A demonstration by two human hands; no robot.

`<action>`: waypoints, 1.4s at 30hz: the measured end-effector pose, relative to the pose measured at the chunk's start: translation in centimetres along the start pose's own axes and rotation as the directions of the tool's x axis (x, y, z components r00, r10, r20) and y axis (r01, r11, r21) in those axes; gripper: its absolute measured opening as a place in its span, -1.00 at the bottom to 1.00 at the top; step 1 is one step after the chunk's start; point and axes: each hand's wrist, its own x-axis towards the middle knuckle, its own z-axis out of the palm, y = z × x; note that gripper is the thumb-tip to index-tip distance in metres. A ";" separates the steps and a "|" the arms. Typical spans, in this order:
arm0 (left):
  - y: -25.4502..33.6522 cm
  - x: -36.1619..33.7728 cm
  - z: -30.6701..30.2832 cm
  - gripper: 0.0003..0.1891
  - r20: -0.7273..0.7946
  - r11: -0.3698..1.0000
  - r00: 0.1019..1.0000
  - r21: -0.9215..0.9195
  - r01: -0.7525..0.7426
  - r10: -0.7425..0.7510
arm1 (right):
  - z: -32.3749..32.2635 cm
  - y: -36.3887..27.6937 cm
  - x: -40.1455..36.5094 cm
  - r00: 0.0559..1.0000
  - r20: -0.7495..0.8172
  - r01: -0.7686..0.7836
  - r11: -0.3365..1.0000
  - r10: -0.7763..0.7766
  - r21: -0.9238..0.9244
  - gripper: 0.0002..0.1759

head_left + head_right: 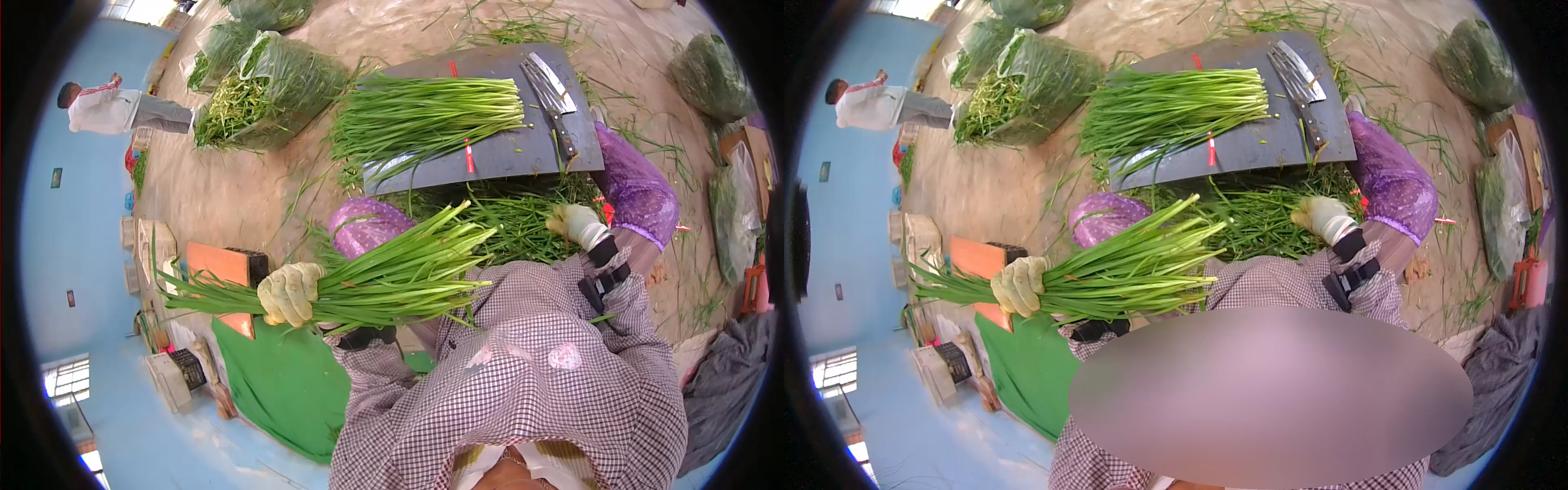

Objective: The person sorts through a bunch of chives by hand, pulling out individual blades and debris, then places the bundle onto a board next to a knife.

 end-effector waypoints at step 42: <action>1.7 -7.8 -1.6 -0.85 -0.431 0.993 0.895 0.069 -0.091 0.112 | -5.3 -17.7 -1.4 0.923 -0.357 0.362 0.013 -0.142 0.932 -0.80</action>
